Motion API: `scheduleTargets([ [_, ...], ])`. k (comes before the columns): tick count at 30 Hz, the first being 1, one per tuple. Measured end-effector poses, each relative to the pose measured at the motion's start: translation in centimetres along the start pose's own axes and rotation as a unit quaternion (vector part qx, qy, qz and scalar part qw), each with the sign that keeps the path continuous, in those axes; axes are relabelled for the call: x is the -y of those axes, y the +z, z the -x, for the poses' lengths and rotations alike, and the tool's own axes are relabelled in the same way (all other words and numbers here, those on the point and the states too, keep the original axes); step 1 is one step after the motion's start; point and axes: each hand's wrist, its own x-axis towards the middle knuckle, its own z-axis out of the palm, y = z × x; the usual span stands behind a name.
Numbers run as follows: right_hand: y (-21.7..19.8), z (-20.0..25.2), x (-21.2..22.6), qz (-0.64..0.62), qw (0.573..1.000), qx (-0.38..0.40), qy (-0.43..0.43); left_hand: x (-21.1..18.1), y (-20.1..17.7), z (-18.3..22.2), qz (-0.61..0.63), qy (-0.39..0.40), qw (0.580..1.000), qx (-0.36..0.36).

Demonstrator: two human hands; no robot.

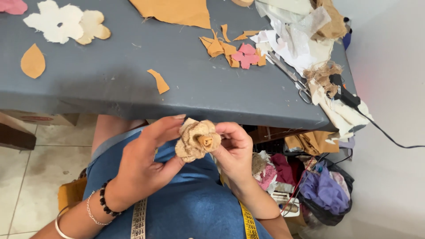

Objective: Assembling decorative flowers from fabric scraps using a hot glue gun and scissors

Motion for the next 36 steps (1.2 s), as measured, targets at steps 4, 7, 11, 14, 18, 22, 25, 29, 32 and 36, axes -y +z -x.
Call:
scheduleTargets([
  [4,0.4,0.1,0.0,-0.006,1.0,0.023,-0.001,-0.4,-0.3,0.0,0.06,-0.089,0.993,0.055],
  [7,0.7,0.1,0.0,0.0,1.0,0.021,0.006,-0.6,-0.4,-0.2,0.102,-0.118,0.986,0.056],
  [11,1.0,0.1,0.0,-0.013,0.999,0.041,0.013,-0.7,-0.4,-1.1,0.186,-0.131,0.972,0.06],
  [14,1.7,-0.7,1.0,-0.05,0.997,0.065,-0.004,-0.4,0.0,-1.3,0.389,-0.188,0.902,0.003],
  [18,2.5,-1.6,2.5,0.203,0.963,0.178,-0.023,-0.4,-0.3,-1.3,0.377,-0.204,0.904,-0.005],
  [22,1.7,-0.7,0.5,0.28,0.946,0.162,-0.008,-0.3,-0.1,-1.1,0.384,-0.178,0.906,-0.013],
  [25,1.1,-0.6,-0.2,0.28,0.95,0.137,-0.015,-0.3,-0.3,-1.3,0.429,-0.176,0.886,-0.001],
  [29,0.8,-0.6,-0.4,0.28,0.948,0.149,-0.014,0.5,0.2,-1.1,0.458,-0.171,0.872,0.016],
  [32,1.1,-0.6,-0.2,0.253,0.952,0.174,0.003,0.1,-0.1,-1.3,0.413,-0.167,0.895,0.009],
  [36,1.0,-0.6,-0.3,0.223,0.956,0.192,0.015,-0.5,-0.7,-1.5,0.411,-0.17,0.896,0.007],
])
